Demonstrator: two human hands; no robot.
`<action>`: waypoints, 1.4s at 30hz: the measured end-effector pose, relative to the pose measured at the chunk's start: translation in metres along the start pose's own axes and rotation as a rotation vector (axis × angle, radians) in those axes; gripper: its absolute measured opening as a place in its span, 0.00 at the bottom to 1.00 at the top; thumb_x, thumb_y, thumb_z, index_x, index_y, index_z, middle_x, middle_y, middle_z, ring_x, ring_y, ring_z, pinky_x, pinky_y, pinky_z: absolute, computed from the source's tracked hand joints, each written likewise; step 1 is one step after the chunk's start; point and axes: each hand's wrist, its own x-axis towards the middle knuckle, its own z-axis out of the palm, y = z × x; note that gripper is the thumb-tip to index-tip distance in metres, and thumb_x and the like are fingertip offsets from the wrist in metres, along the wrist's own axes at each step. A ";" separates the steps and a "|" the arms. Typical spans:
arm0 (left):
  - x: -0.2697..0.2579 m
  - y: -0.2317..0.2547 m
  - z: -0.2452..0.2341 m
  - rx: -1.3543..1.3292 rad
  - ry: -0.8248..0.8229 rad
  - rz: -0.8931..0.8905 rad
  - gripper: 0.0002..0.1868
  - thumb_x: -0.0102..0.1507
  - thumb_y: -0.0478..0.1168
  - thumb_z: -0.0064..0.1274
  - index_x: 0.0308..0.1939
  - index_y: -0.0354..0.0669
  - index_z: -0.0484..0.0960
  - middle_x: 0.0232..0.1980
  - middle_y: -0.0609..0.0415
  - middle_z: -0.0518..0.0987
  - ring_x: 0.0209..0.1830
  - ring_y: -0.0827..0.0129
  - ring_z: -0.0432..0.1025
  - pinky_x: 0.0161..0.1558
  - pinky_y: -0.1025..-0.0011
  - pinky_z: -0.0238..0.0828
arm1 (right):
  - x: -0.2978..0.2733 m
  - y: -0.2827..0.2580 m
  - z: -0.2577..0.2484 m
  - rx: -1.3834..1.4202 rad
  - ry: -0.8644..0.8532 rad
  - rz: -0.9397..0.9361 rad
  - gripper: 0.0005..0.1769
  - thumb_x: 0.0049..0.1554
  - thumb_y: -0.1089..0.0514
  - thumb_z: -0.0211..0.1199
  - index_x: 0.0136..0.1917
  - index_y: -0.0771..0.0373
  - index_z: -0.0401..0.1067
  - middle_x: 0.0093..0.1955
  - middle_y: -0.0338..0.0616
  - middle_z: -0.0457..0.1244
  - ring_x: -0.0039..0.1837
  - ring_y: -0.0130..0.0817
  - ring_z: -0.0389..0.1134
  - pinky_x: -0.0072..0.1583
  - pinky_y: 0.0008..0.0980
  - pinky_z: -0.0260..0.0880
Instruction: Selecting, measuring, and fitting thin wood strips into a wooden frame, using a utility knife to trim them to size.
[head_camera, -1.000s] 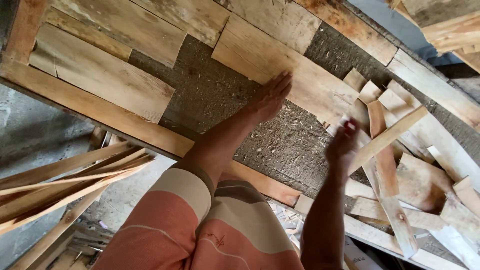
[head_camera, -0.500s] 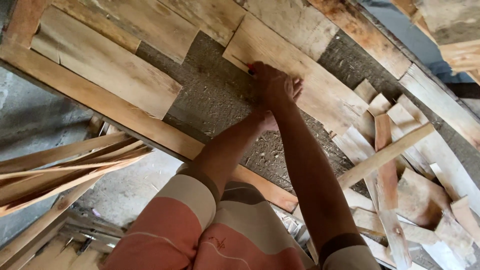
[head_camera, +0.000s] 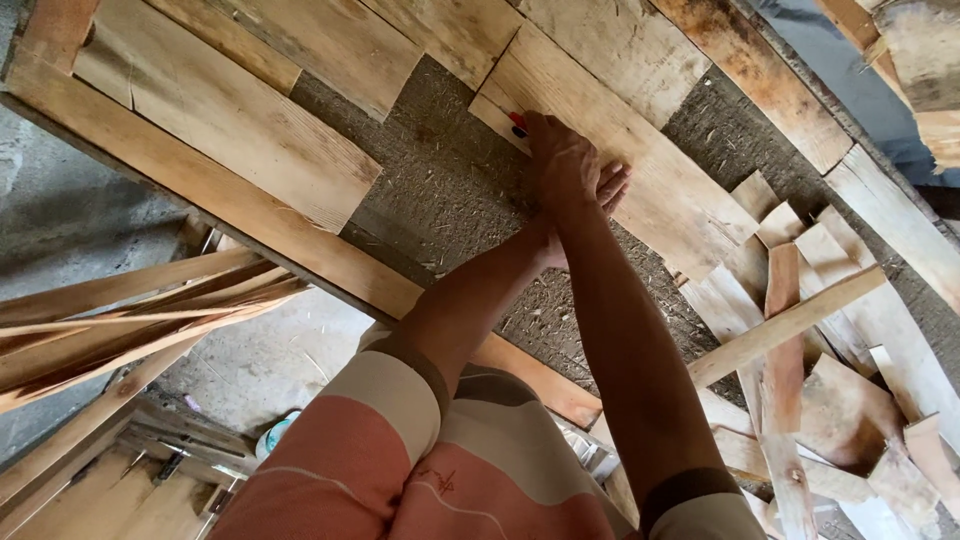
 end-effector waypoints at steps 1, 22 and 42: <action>-0.014 -0.014 0.003 -0.012 0.008 0.003 0.61 0.65 0.77 0.34 0.82 0.33 0.36 0.85 0.38 0.31 0.86 0.48 0.28 0.83 0.53 0.23 | 0.001 -0.002 -0.003 0.021 -0.050 0.056 0.19 0.64 0.60 0.55 0.68 0.53 0.71 0.58 0.49 0.71 0.52 0.49 0.74 0.49 0.47 0.76; 0.041 0.022 0.025 -0.271 0.177 0.033 0.64 0.64 0.78 0.37 0.83 0.31 0.34 0.87 0.40 0.28 0.88 0.50 0.26 0.85 0.54 0.20 | 0.002 0.008 0.009 0.064 -0.010 0.031 0.17 0.66 0.58 0.55 0.67 0.49 0.73 0.60 0.48 0.70 0.51 0.46 0.75 0.49 0.44 0.77; 0.031 0.019 -0.015 -0.090 0.333 0.063 0.45 0.73 0.62 0.31 0.82 0.32 0.41 0.86 0.44 0.35 0.87 0.56 0.30 0.85 0.55 0.25 | 0.016 -0.019 0.000 -0.162 -0.339 0.151 0.17 0.68 0.65 0.52 0.70 0.58 0.64 0.56 0.53 0.68 0.41 0.41 0.72 0.37 0.36 0.76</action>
